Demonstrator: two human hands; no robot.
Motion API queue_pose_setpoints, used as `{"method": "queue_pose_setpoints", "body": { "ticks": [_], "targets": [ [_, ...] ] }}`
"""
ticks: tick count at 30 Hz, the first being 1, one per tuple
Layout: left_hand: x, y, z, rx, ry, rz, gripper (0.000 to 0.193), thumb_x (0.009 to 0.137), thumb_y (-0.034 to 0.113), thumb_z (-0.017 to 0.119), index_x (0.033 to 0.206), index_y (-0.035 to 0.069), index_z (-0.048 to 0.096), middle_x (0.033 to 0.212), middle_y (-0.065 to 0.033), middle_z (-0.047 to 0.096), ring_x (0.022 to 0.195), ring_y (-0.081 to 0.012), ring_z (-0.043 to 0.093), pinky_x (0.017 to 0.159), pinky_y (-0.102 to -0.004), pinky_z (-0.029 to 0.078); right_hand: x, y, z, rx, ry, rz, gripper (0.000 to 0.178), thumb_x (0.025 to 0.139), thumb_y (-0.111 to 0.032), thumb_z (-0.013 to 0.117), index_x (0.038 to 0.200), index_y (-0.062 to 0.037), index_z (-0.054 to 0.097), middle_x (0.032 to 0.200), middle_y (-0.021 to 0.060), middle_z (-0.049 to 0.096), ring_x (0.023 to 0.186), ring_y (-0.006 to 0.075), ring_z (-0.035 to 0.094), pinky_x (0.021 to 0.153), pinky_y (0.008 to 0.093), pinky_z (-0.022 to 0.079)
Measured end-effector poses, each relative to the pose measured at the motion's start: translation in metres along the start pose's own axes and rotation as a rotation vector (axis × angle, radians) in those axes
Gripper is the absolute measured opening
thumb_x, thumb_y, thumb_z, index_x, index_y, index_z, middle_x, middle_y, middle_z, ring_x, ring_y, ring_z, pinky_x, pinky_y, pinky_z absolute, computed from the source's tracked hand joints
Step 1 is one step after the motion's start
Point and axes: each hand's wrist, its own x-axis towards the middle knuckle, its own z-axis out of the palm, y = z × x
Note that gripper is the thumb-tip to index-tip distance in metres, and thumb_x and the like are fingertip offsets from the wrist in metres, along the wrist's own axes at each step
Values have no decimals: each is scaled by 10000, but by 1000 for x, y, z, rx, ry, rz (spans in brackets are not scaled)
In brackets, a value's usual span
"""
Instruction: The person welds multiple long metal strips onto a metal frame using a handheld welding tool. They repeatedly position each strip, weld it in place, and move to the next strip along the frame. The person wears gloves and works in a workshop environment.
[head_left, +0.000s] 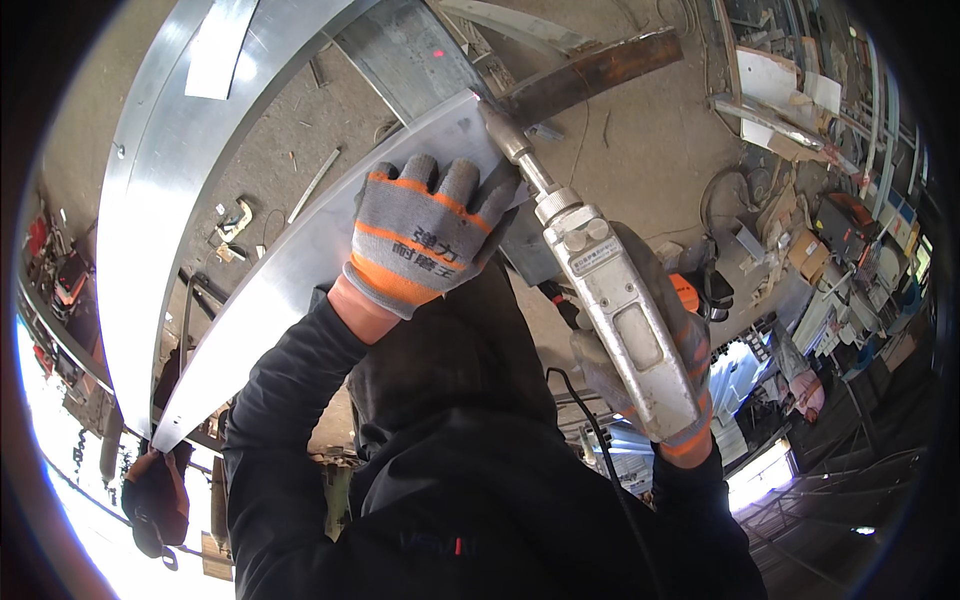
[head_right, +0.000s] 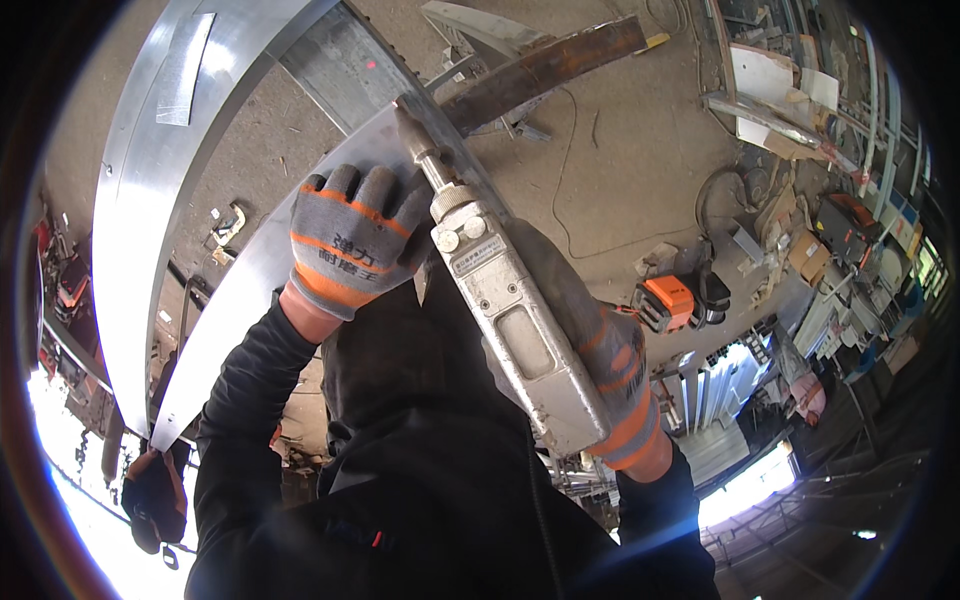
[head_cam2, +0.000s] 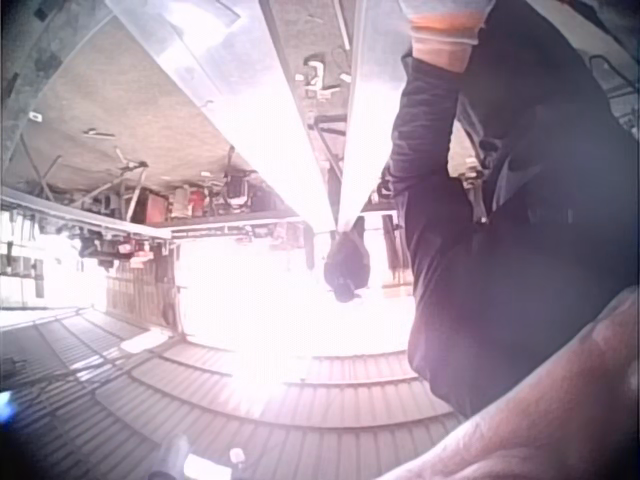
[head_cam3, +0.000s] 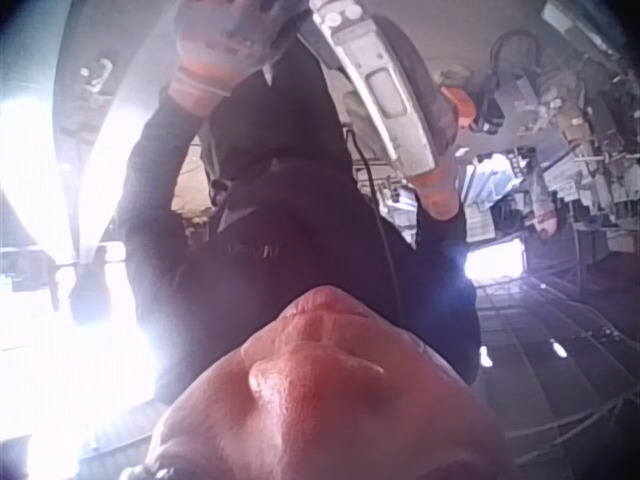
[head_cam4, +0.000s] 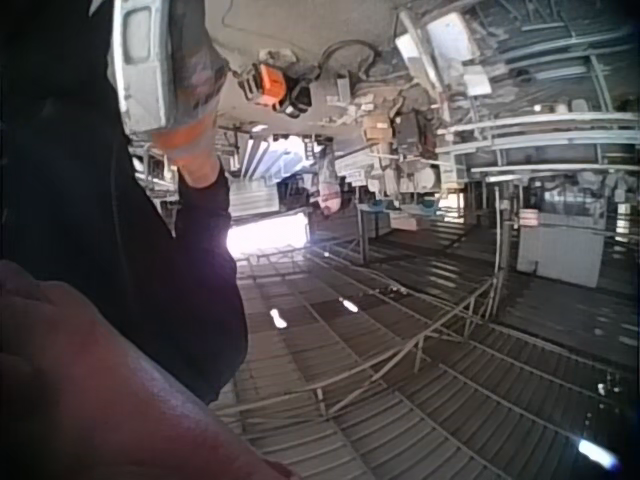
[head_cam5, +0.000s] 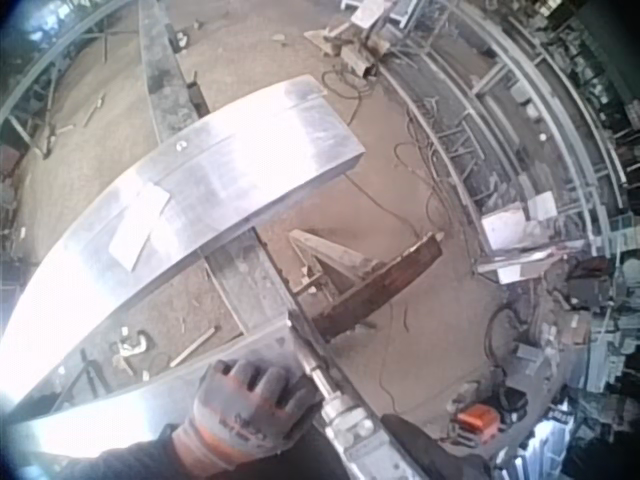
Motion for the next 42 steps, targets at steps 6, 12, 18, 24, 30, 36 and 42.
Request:
{"method": "queue_pose_setpoints", "body": {
  "ticks": [6,12,18,24,30,36,42],
  "targets": [
    [-1,0,2,-5,19,12,438,765,347,897,1161,186,801,1048,-54,692,912,-291,685,748,-463,534,0,1,-2,-2,8,19,566,1050,-162,766,1568,-28,582,1240,109,764,999,187,767,834,318,647],
    [-2,0,3,-5,-13,5,440,860,396,841,1269,239,805,1056,-45,676,929,-296,670,740,-477,510,-2,3,-2,0,7,41,609,1012,-148,818,1564,-28,590,1248,112,771,1014,198,773,847,330,646],
    [-3,1,1,4,-8,-2,451,772,378,895,1173,197,799,1094,-59,691,967,-308,684,778,-477,533,-3,3,-2,-2,0,58,654,973,-134,870,1559,-28,598,1256,115,777,1030,209,779,861,343,646],
    [-2,2,3,16,-1,-16,466,750,367,907,1178,211,807,1137,-43,694,1012,-299,691,797,-485,539,-10,9,-2,36,6,115,698,942,-118,911,1560,-28,600,1262,115,782,1036,211,780,870,348,645],
    [-2,3,6,43,-3,-24,452,753,338,893,1179,211,808,1133,-39,676,1007,-290,676,786,-474,534,-19,20,-2,379,11,311,696,959,-129,884,1576,-14,581,1229,109,769,983,188,755,834,327,631],
    [-3,2,10,61,78,9,471,898,433,833,1351,311,793,1077,-15,605,974,-257,632,735,-447,514,-20,21,-2,475,8,447,647,1001,-204,825,1557,13,577,1146,118,741,897,175,718,746,301,597],
    [-4,2,8,60,29,3,485,905,439,832,1372,314,793,1060,-13,590,956,-263,634,723,-441,505,-18,20,-2,653,20,575,621,1042,-279,766,1539,41,573,1064,127,713,811,162,681,658,275,562]
  ]
}}
